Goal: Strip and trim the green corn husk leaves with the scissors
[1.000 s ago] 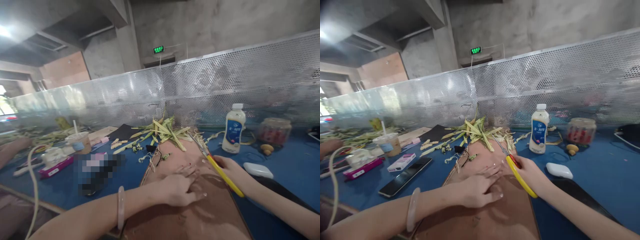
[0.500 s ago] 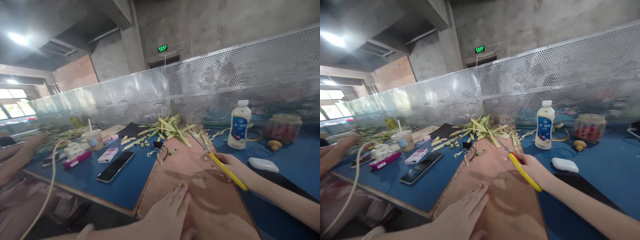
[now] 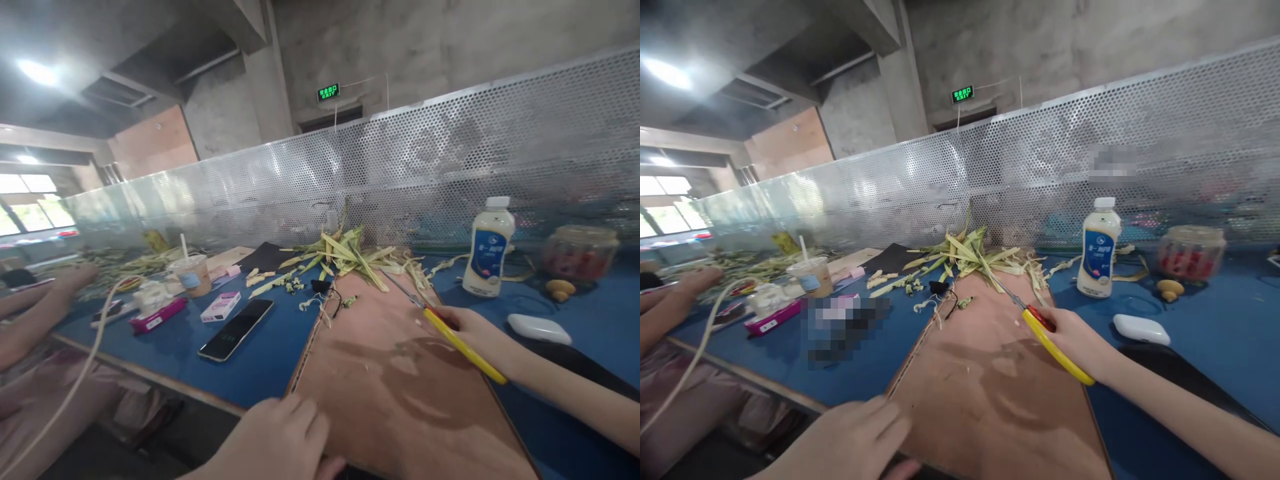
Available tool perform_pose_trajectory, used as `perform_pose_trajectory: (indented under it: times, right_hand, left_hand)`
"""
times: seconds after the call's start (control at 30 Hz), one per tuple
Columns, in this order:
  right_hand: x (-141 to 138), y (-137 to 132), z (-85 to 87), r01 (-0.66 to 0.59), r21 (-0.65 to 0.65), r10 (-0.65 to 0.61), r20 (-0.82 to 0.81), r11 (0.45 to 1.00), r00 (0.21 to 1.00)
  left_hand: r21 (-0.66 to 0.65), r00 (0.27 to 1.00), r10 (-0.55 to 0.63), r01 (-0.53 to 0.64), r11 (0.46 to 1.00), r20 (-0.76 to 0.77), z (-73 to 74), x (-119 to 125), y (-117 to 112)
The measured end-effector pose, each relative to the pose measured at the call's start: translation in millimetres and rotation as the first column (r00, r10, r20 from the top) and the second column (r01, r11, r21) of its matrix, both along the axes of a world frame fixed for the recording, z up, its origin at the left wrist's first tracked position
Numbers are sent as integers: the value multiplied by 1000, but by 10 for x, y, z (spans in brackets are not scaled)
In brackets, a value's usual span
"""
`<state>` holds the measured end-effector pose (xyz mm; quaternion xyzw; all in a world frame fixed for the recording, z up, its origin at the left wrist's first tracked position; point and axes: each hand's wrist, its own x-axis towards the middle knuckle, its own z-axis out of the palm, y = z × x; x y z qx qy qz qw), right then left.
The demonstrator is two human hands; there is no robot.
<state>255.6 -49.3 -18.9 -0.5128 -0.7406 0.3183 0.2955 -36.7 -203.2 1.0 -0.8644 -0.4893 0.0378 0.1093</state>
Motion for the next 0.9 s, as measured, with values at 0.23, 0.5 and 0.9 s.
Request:
perform_pose_trajectory:
  times: [0.23,0.5,0.9]
  right_hand:
    - [63,39,-29,-7,55,10,-50,998,999]
    - [64,4,-38,-17,42,18,-19,999,1000]
    - [58,-29,-33,-64,129,58,55,990,997]
  left_hand:
    - [-109,928,-38,84,990,370,-83,597,778]
    - [-303,932,-60,176,936,357,-271,643,814]
    - [-280,964,-97,167,945,247,-205,566,643]
